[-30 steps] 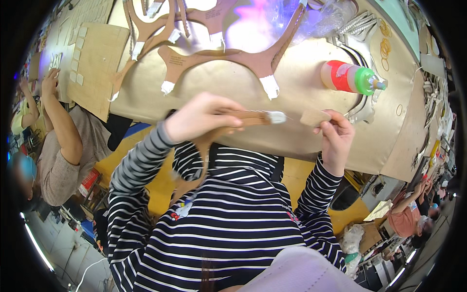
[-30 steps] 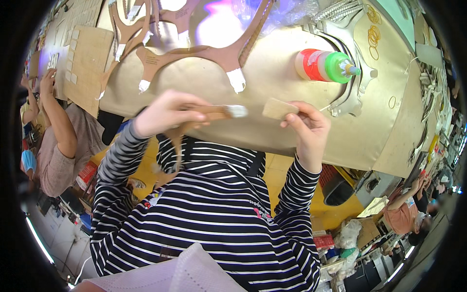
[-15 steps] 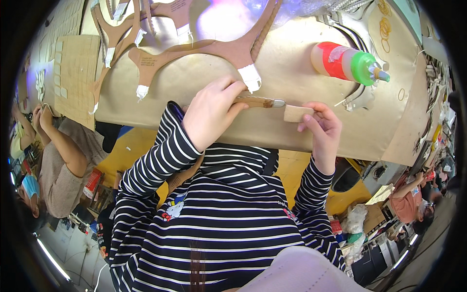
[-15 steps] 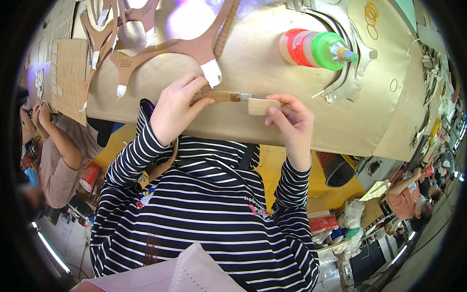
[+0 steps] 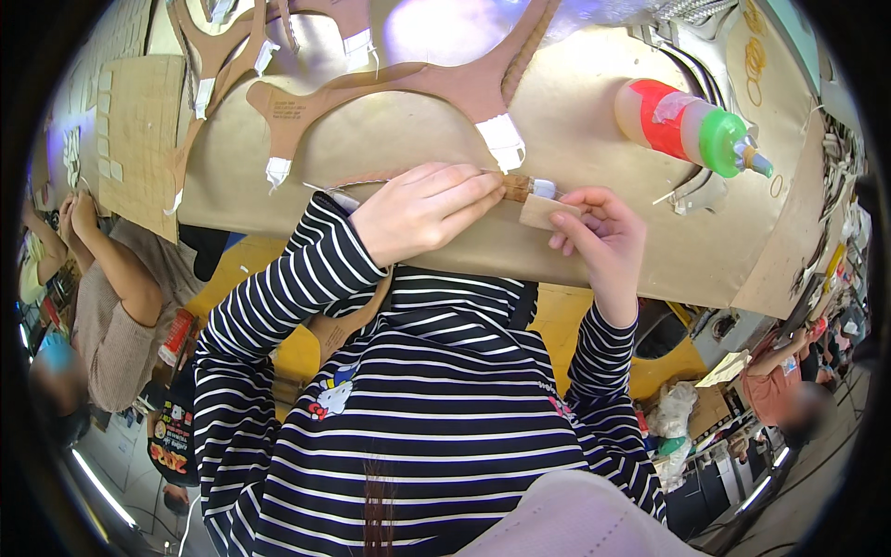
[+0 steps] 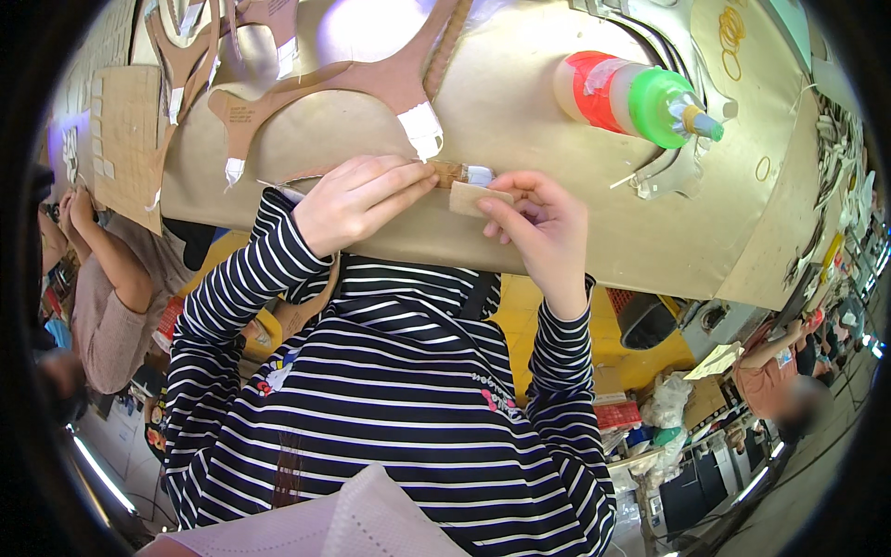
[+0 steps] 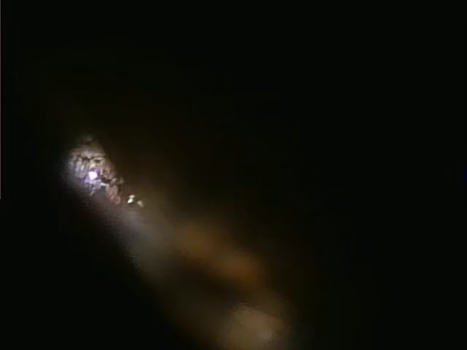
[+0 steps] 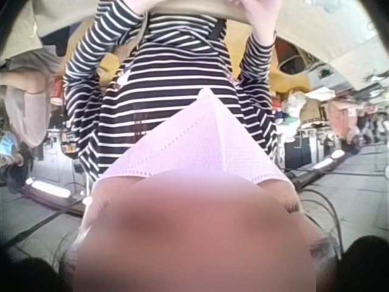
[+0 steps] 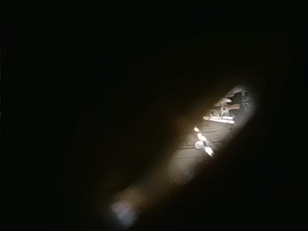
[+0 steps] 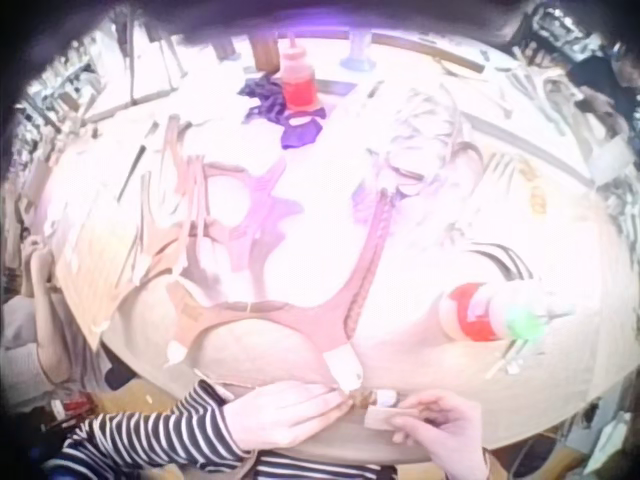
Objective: The person applies glue to small wooden pieces and attaches them to larger wooden cutouts on a workbench. They handle the pieces one at a time, pressing them into place and occasionally adjusting their position.
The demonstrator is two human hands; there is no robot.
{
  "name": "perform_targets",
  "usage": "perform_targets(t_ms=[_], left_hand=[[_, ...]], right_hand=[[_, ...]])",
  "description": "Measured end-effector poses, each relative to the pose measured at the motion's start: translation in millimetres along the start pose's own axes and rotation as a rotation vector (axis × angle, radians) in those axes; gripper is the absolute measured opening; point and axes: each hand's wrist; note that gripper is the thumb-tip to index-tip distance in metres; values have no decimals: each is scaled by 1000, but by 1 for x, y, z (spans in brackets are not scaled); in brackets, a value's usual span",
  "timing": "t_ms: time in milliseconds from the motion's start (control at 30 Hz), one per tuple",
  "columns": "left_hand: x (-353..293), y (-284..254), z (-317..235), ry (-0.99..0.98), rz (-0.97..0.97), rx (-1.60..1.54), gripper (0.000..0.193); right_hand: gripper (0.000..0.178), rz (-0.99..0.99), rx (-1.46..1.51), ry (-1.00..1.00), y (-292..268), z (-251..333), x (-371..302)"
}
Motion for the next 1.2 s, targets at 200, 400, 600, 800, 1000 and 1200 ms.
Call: perform_targets(t_ms=[200, 400, 600, 800, 1000, 1200], left_hand=[[-3, 4, 4, 45, 5, 56, 42], [-5, 7, 8, 66, -23, 65, 44], [-4, 7, 6, 68, -37, 127, 43], [-4, 8, 5, 47, -54, 143, 42], [-4, 9, 5, 36, -61, 131, 41], [-5, 10, 5, 37, -58, 136, 42]], right_hand=[[14, -41, -90, 13, 8, -1, 13], [13, -31, -121, 40, 7, 1, 19], [13, -48, -132, 57, 8, 1, 21], [13, -58, -131, 75, 9, 2, 22], [13, -59, -150, 89, 10, 4, 22], [13, -60, -160, 87, 10, 4, 22]])
Point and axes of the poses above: each hand's wrist, its own x-axis towards the middle knuckle, its own y-axis out of the palm, z = x × y, and after that the axes turned 4 degrees about -x, right-handed
